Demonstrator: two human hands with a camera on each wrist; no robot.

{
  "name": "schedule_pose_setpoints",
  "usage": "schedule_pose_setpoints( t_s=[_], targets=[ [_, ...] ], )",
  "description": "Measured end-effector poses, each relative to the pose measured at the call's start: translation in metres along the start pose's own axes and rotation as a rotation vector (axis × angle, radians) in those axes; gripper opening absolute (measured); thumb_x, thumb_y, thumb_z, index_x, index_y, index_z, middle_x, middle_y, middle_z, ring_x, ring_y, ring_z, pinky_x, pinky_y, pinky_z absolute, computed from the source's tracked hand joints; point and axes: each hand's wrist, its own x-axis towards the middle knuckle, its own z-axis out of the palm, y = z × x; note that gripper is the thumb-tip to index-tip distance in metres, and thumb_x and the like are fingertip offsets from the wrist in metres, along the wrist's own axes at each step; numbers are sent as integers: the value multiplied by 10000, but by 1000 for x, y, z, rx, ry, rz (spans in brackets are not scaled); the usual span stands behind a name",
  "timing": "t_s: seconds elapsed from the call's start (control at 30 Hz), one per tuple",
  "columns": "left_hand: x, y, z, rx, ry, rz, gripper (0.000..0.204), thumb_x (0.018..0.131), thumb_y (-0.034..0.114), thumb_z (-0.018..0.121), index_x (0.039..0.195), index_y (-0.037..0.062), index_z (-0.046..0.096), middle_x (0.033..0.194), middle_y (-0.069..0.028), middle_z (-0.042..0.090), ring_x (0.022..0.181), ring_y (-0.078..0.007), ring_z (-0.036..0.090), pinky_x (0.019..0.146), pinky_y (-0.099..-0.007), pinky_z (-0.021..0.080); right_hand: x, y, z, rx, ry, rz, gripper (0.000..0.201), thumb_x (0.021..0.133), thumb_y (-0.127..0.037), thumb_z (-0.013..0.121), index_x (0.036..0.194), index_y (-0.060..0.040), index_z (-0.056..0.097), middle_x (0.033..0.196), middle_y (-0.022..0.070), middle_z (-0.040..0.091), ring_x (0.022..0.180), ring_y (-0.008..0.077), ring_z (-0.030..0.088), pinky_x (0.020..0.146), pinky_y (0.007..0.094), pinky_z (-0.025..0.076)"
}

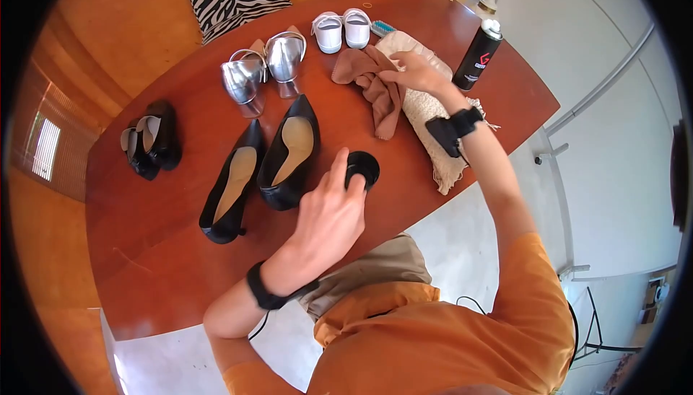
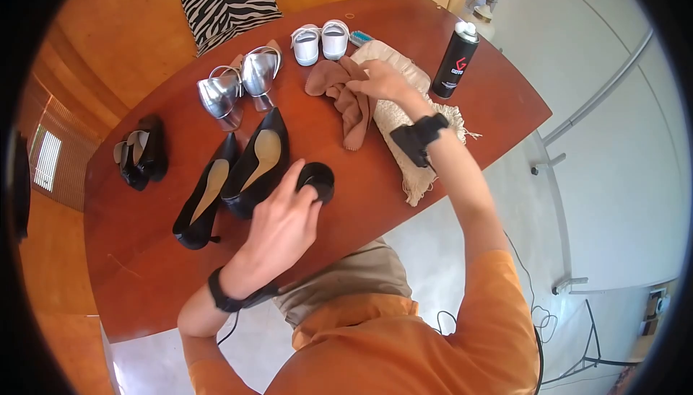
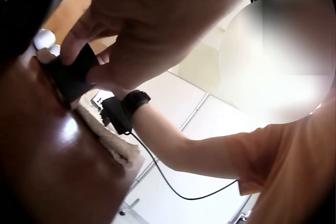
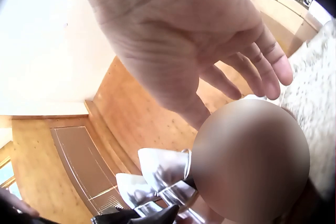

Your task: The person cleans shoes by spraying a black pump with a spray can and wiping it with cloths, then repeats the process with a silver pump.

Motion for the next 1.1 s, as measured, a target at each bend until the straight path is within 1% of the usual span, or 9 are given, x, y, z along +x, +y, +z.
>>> schedule_pose_setpoints(
  t_s=[0.17,0.27,0.43,0.53,0.7,0.73,0.87,1.0,1.1],
  targets=[
    [20,-24,46,77,-72,-121,168,771,13,588,880,-101,530,1184,-368,444,812,-435,609,691,-422,531,9,1,42,62,146,-202,555,711,-293,700,1173,-18,564,1015,218,619,1006,338,581,882,370,451],
    [21,-29,47,39,-99,-195,194,767,31,607,891,-96,529,1186,-396,423,804,-465,596,700,-451,526,13,1,35,-84,42,-86,438,706,-204,664,1092,-9,596,1010,215,617,964,337,594,848,376,466],
    [40,-10,12,38,-127,-189,648,780,147,676,1273,-94,332,1274,-439,297,862,-490,588,725,-430,529,-7,-23,-8,98,203,-114,348,698,-150,629,1006,13,617,942,202,633,894,326,613,798,361,482],
    [90,-2,6,-308,184,-94,918,714,214,759,1371,-64,180,1280,-428,303,1194,-529,364,969,-442,385,-24,-44,-38,160,231,-192,336,709,-133,622,1005,26,618,907,183,646,855,293,625,767,348,493],
    [180,-12,37,-1011,74,-277,633,700,96,712,1248,-10,413,1188,-119,546,1087,-195,541,929,-315,424,-50,-56,-68,424,275,-221,298,767,-98,624,1041,20,628,885,123,669,797,170,629,697,292,502],
    [192,-14,41,-1010,133,-264,594,697,75,701,1224,-18,444,1139,-138,567,1058,-210,563,921,-307,431,-55,-52,-76,518,342,-238,277,788,-95,623,1041,19,632,885,102,672,800,147,623,693,273,498],
    [236,16,24,-735,364,-165,611,704,80,682,1250,-14,425,1123,-154,566,1067,-245,560,931,-323,426,-80,12,-126,793,967,113,556,705,-169,735,1178,48,539,1073,168,615,971,224,600,841,313,482],
    [297,32,41,-608,426,50,588,730,7,627,1282,43,429,1202,-157,519,1109,-235,529,921,-318,444,-58,94,-115,491,788,287,972,582,-204,828,1349,72,299,1322,244,421,1246,303,409,1022,354,349],
    [336,43,70,-509,342,146,617,703,-2,605,1291,77,436,1223,-164,511,1147,-262,506,938,-331,434,-41,119,-92,416,713,239,980,568,-206,836,1346,66,307,1266,209,486,1182,297,473,989,351,385]
  ],
)
